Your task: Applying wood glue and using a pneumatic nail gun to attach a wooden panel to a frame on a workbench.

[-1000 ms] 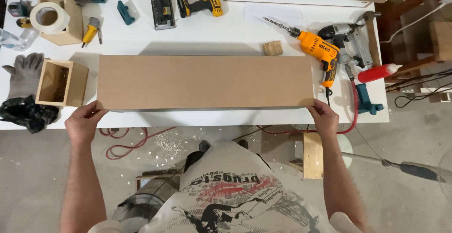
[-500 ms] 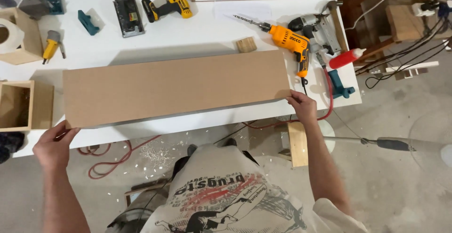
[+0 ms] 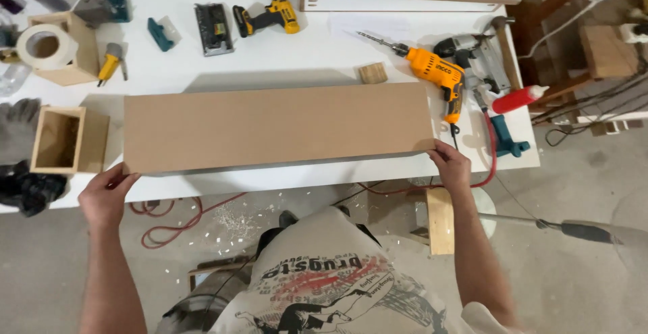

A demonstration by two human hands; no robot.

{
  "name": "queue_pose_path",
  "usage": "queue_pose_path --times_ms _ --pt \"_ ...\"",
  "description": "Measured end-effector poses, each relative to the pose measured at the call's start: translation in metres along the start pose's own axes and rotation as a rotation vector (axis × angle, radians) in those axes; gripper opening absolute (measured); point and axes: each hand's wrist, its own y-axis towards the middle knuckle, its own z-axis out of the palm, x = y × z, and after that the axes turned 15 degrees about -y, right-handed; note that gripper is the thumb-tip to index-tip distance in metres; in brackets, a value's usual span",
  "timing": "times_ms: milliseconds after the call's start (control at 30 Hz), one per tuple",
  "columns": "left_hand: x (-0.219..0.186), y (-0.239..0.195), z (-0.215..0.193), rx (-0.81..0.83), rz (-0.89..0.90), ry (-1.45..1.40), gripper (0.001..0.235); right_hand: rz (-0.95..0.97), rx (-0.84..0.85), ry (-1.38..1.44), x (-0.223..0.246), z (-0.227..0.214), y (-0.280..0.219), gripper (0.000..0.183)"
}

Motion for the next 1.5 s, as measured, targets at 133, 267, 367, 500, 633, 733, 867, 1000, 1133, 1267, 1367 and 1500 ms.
queue_pose_path --times_ms 133,267,367,500,633,733,867,1000,1133,1267,1367,1500 --pt "-0.023 -0.014 -0.002 0.047 0.092 -0.021 0.024 -0.013 -0.036 0.015 -0.006 0.006 0.000 0.033" --pt "-0.030 -0.017 0.000 0.050 0.033 0.022 0.031 -0.033 -0.009 0.012 0.005 -0.001 -0.005 0.026" --pt "0.008 -0.003 0.003 0.002 0.054 -0.043 0.027 -0.026 -0.011 0.034 0.000 0.001 -0.003 0.034" --pt "0.046 0.010 0.005 -0.041 0.275 -0.251 0.049 -0.105 -0.084 0.202 -0.015 0.009 0.002 0.037" --pt "0.041 0.008 0.009 -0.043 0.244 -0.267 0.048 -0.083 -0.073 0.173 -0.012 0.005 0.002 0.037" --pt "0.043 0.009 0.009 -0.047 0.218 -0.288 0.049 -0.057 -0.067 0.176 -0.012 0.006 0.001 0.037" --pt "0.046 0.008 0.009 -0.038 0.222 -0.313 0.051 -0.064 -0.091 0.200 -0.007 0.006 -0.003 0.038" --pt "0.043 0.007 0.009 -0.052 0.226 -0.297 0.050 -0.064 -0.114 0.157 0.003 0.005 -0.007 0.036" --pt "0.040 0.005 0.010 -0.060 0.241 -0.274 0.048 -0.045 -0.097 0.118 0.011 0.000 -0.009 0.036" --pt "-0.009 0.020 -0.008 0.054 0.050 -0.210 0.058 -0.143 -0.115 0.058 0.013 -0.016 0.015 0.040" --pt "0.002 0.085 0.007 -0.040 0.308 0.229 0.031 -0.244 -0.367 -0.132 0.024 -0.003 0.065 0.030" --pt "-0.041 0.157 0.057 0.212 0.378 0.410 0.043 -0.526 -0.166 -0.171 0.076 0.032 0.141 0.027"
